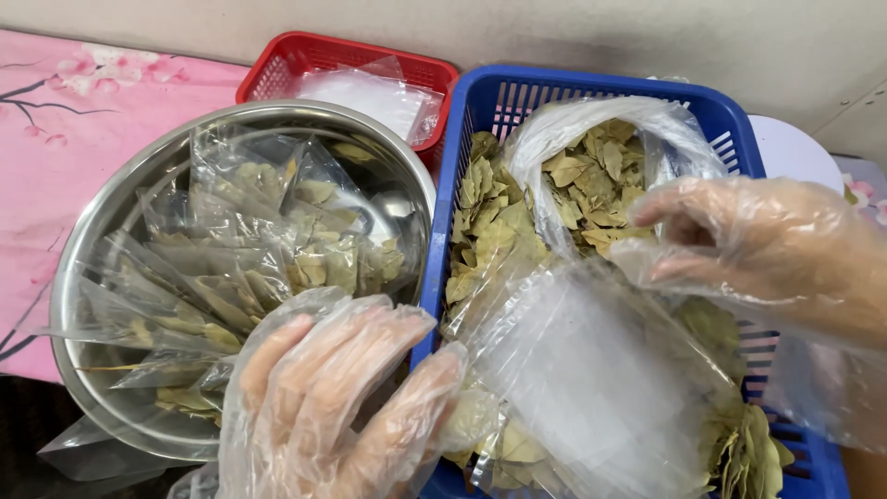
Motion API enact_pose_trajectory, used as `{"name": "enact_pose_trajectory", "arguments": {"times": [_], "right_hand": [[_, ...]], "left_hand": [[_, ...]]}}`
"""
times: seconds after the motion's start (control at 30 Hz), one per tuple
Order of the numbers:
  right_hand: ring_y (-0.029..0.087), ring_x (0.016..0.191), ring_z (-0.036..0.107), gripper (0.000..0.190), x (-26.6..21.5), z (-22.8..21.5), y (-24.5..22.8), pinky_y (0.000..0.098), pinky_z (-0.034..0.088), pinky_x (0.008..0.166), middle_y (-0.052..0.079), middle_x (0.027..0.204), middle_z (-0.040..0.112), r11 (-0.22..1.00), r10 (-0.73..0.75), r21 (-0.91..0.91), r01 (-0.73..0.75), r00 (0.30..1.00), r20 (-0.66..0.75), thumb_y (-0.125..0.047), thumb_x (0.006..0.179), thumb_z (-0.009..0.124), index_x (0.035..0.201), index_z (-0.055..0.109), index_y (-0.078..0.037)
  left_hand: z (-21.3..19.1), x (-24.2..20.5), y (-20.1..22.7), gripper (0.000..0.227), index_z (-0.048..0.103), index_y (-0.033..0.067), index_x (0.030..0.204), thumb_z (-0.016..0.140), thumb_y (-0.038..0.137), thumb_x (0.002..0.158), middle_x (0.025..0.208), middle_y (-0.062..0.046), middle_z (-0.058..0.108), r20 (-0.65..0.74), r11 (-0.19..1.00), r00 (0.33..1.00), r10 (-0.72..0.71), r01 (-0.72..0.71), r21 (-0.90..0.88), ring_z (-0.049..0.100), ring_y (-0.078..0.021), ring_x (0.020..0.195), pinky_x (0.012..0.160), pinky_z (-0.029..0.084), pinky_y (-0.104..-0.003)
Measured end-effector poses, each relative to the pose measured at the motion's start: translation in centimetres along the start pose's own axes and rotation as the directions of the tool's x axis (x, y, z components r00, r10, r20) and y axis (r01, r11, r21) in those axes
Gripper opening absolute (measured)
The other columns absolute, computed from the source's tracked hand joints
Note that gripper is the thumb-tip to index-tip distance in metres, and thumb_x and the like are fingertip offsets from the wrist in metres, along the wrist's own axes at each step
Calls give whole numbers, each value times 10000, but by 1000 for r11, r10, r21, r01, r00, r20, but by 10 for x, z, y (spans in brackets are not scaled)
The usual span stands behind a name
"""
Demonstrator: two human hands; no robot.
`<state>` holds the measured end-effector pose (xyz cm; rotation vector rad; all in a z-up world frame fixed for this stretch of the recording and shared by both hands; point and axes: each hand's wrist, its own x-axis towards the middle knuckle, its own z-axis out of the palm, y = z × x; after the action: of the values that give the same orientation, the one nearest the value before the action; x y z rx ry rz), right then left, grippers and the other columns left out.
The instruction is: The person picks up dried bay leaves from a large plastic bag inside a blue basket and places them into smaller clear plastic bags, eventually putting the filled bags into a metal bowl.
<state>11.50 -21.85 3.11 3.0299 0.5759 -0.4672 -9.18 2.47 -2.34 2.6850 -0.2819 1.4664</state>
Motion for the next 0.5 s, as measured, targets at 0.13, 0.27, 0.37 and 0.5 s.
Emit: {"name": "enact_pose_trajectory", "arguments": {"times": [0.13,0.27,0.37,0.5], "right_hand": [[111,876,741,226,8,12,22,279,554,789,-84,929,826,976,-146,120,181,956,-254,-314,799,813,1019,817,-263],[128,759,700,207,3,2,16,299,515,698,-73,808,787,974,-172,91,205,942,-288,-438,816,771,830,811,-235],[135,861,717,201,-5,-8,2,296,549,800,-67,921,803,969,-157,135,205,941,-300,-353,777,740,776,805,-163],[166,796,725,100,-22,-10,-17,290,580,678,49,916,796,823,-168,444,354,899,-405,-70,768,753,685,783,-23]], "left_hand": [[-5,3,-7,169,703,222,1153,660,287,1002,1193,-9,734,100,997,995,19,-11,-78,732,-193,1113,1039,452,-415],[-5,-4,-19,256,684,210,1198,642,361,995,1238,-37,718,150,992,986,78,-62,-108,710,-211,1143,1040,461,-435],[-3,1,-13,269,681,210,1181,622,386,987,1209,-42,721,115,989,992,57,-41,-143,714,-220,1118,1018,500,-440],[-6,30,3,279,647,94,1165,663,313,993,1253,-169,655,167,919,985,30,39,-392,678,-327,1178,994,580,-494]]}}
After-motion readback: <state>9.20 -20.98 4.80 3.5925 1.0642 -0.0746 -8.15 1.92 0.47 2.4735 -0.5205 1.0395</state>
